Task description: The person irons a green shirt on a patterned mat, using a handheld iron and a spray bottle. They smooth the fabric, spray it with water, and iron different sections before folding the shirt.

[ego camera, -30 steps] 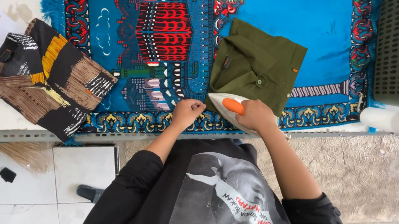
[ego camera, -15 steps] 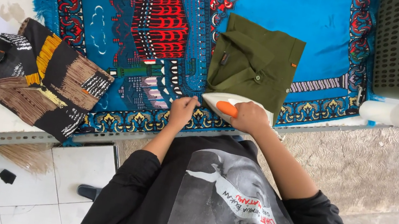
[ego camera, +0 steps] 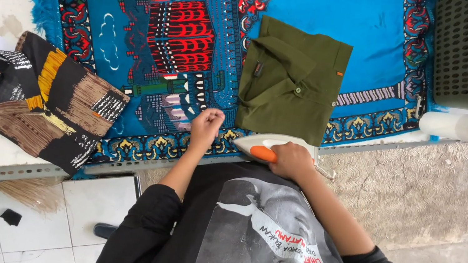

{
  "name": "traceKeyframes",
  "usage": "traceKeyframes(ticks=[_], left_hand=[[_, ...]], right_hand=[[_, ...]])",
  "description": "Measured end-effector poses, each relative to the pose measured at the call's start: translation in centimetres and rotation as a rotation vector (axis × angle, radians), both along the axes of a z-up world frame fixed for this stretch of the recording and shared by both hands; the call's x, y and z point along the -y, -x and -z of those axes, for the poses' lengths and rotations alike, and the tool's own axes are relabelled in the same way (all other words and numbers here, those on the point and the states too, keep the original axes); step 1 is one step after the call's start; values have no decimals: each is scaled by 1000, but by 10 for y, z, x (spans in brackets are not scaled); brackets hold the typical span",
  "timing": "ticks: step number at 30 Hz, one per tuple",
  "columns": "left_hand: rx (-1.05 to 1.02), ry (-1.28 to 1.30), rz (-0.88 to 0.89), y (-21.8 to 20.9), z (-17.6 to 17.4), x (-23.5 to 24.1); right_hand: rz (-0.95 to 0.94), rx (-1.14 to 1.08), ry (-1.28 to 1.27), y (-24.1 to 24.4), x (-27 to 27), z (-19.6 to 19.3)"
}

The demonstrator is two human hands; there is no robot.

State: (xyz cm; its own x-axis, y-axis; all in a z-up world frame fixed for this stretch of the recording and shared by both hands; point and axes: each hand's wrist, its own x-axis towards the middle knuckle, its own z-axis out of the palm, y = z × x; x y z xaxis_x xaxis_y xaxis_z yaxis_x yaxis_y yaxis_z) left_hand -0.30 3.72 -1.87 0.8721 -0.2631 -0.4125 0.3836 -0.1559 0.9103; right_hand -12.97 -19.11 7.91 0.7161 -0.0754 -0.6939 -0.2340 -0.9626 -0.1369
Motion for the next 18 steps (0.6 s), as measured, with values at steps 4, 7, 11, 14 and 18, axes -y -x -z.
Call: traceKeyframes(ticks=[4,7,11,14,18], left_hand=[[358,-135,240,-26,-12,11],[584,-278,545,-60,-38,27],[762,-459,840,-97,-14,51],[818,-471,845,-108,19,62],[776,-566,886,-110,22,64]], right_hand=[[12,80,42,12,23,-1],[33,163,102,8,37,-6],[-27,317,177,-11,45,2],[-45,361,169,-30,38,5],[-40,372,174,-46,31,27]])
